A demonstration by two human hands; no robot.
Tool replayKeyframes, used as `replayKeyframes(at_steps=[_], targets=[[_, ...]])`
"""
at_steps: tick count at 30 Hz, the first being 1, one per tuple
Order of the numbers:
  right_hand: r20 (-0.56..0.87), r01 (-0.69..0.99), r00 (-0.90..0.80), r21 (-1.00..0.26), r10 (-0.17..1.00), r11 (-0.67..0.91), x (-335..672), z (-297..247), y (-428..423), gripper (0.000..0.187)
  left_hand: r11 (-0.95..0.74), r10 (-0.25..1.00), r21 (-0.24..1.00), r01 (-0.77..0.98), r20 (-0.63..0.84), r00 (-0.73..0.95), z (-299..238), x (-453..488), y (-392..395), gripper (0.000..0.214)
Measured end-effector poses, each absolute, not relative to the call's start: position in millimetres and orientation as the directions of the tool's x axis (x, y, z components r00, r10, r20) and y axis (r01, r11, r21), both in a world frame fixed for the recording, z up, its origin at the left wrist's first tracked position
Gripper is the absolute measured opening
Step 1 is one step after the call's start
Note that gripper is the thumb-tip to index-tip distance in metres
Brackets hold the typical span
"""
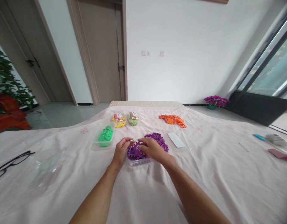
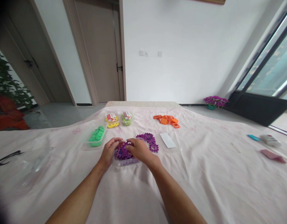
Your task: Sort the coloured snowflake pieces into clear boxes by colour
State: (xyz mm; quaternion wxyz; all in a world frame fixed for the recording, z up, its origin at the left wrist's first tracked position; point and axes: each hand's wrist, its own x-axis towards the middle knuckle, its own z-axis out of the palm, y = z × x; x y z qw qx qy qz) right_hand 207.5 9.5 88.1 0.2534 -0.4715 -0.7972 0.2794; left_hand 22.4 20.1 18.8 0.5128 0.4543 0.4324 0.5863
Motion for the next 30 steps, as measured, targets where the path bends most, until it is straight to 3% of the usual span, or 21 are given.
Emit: replayKeyframes(at_steps=[4,9,13,15,19,21,24,27,30], targets=[[0.146,0.632,-0.410,-0.665,0.900,0.396,204,85,9,0.041,-0.111,0.993,0.968,-0.226,0.101,-0.055,20,22,19,0.030],[0.171,0.643,-0.521,-0.565,0.836,0.516,203,89,4,0.026,-0.108,0.994,0.970,-0.219,0.098,-0.057,20,22,20,0.031],[0.202,0.537,-0.593,-0.622,0.779,0.570,200,88,1,0.025,-0.116,0.993,0.973,-0.200,0.109,-0.047,16,21,21,0.031],[0.261,0.498,-0.533,-0.673,0.805,0.547,205,89,6,0.027,-0.113,0.993,0.973,-0.201,0.106,-0.046,14,21,22,0.031],[0.357,0.551,-0.209,-0.726,0.910,0.411,235,93,25,0.029,-0.107,0.992,0.971,-0.216,0.088,-0.094,13,20,24,0.031],[0.367,0.691,-0.090,-0.647,0.926,0.323,258,94,34,0.029,-0.110,0.987,0.969,-0.221,0.081,-0.136,14,20,24,0.031],[0.247,0.892,0.033,-0.445,0.969,0.083,287,87,43,0.029,-0.111,0.982,0.967,-0.231,0.071,-0.177,16,20,24,0.031],[0.093,0.956,0.087,-0.286,0.992,-0.057,301,72,46,0.035,-0.115,0.979,0.965,-0.235,0.071,-0.189,18,20,23,0.032],[0.036,0.981,0.074,-0.180,0.997,-0.067,300,58,47,0.039,-0.115,0.980,0.964,-0.239,0.071,-0.187,18,20,23,0.032]])
